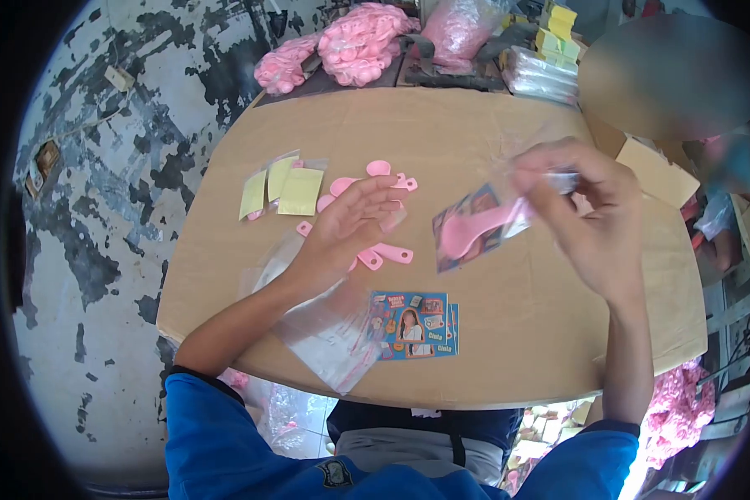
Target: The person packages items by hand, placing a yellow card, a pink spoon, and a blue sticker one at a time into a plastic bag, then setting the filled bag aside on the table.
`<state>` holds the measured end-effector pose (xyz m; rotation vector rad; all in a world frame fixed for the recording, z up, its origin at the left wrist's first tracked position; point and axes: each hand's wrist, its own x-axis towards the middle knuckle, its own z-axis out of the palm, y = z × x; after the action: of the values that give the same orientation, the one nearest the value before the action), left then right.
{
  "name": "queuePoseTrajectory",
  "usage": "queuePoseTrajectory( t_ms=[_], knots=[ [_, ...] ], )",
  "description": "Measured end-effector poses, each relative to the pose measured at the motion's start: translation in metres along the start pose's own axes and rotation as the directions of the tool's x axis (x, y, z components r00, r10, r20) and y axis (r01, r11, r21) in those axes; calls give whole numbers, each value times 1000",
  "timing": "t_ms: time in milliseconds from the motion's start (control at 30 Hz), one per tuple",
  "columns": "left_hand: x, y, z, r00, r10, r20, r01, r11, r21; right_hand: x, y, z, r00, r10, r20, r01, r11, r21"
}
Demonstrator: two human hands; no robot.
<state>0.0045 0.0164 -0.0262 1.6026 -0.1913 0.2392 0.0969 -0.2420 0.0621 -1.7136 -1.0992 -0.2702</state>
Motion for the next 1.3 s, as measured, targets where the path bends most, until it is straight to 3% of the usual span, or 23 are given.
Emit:
queuePoseTrajectory(
  t_ms=[33, 133, 167, 267, 300, 367, 400, 433, 467, 533, 600, 667, 767, 833, 867, 933, 1000, 1067, 1100, 1300],
  knots=[
    [-1, 0, 3, 1000, -10, 3, 10, 1000, -27, -1, 1, 2, 998, -66, 6, 67, 995, -77],
    [1, 8, 0, 991, -121, 63, 124, 990, -63, -1, 2, -11, 944, -35, -329, 71, 993, 97],
    [1, 9, -2, 982, -169, 85, 176, 981, -79, 0, 1, -16, 939, -14, -344, 63, 989, 133],
    [1, 2, 0, 995, -90, 35, 92, 994, -59, -4, 11, 2, 987, 107, -120, -83, 978, 194],
    [2, 2, 3, 996, -91, 17, 92, 991, -93, -2, 14, 11, 994, 8, -105, 9, 987, 159],
    [-3, 6, 9, 994, -102, -28, 96, 982, -162, -2, 12, 27, 992, 73, -102, -46, 969, 243],
    [-7, 7, 11, 1000, 10, 3, -10, 996, 84, -5, 11, 31, 990, 111, -89, -82, 956, 283],
    [-10, 10, 13, 992, 108, 63, -123, 940, 320, -8, 10, 31, 989, 145, 2, -143, 972, 189],
    [-15, 14, 16, 973, 180, 147, -231, 818, 527, -12, 10, 36, 987, 155, 48, -162, 940, 300],
    [-19, 19, 24, 947, 230, 224, -320, 740, 591, -17, 9, 56, 979, 160, 127, -203, 833, 515],
    [-19, 6, 23, 922, 271, 277, -387, 665, 639, -21, 13, 63, 980, 127, 152, -192, 797, 572],
    [-16, 6, 22, 955, 222, 198, -296, 777, 555, -20, 10, 62, 985, 100, 144, -168, 777, 607],
    [-12, 10, 18, 971, 209, 115, -236, 908, 345, -12, 11, 53, 993, 101, -63, -48, 825, 564],
    [-9, 3, 15, 972, 212, 102, -229, 952, 202, -9, 12, 53, 994, 52, -96, -14, 934, 357],
    [-12, 5, 17, 987, 125, 99, -132, 989, 60, -9, 12, 53, 993, 28, -113, 1, 970, 245],
    [-21, 23, 26, 989, -60, 136, 89, 972, -219, -11, 8, 56, 996, 76, -41, -63, 966, 251],
    [-23, 40, 23, 913, -233, 336, 303, 937, -172, -15, 9, 57, 986, 160, 42, -165, 939, 301],
    [-23, 47, 24, 778, -409, 476, 519, 846, -121, -14, 19, 57, 952, 265, 153, -304, 872, 383],
    [-24, 30, 24, 800, -260, 540, 381, 917, -122, -14, 22, 57, 947, 266, 182, -320, 841, 435],
    [-16, 22, 27, 933, -314, 173, 347, 914, -210, -18, 27, 59, 902, 334, 273, -411, 859, 307]
  ],
)
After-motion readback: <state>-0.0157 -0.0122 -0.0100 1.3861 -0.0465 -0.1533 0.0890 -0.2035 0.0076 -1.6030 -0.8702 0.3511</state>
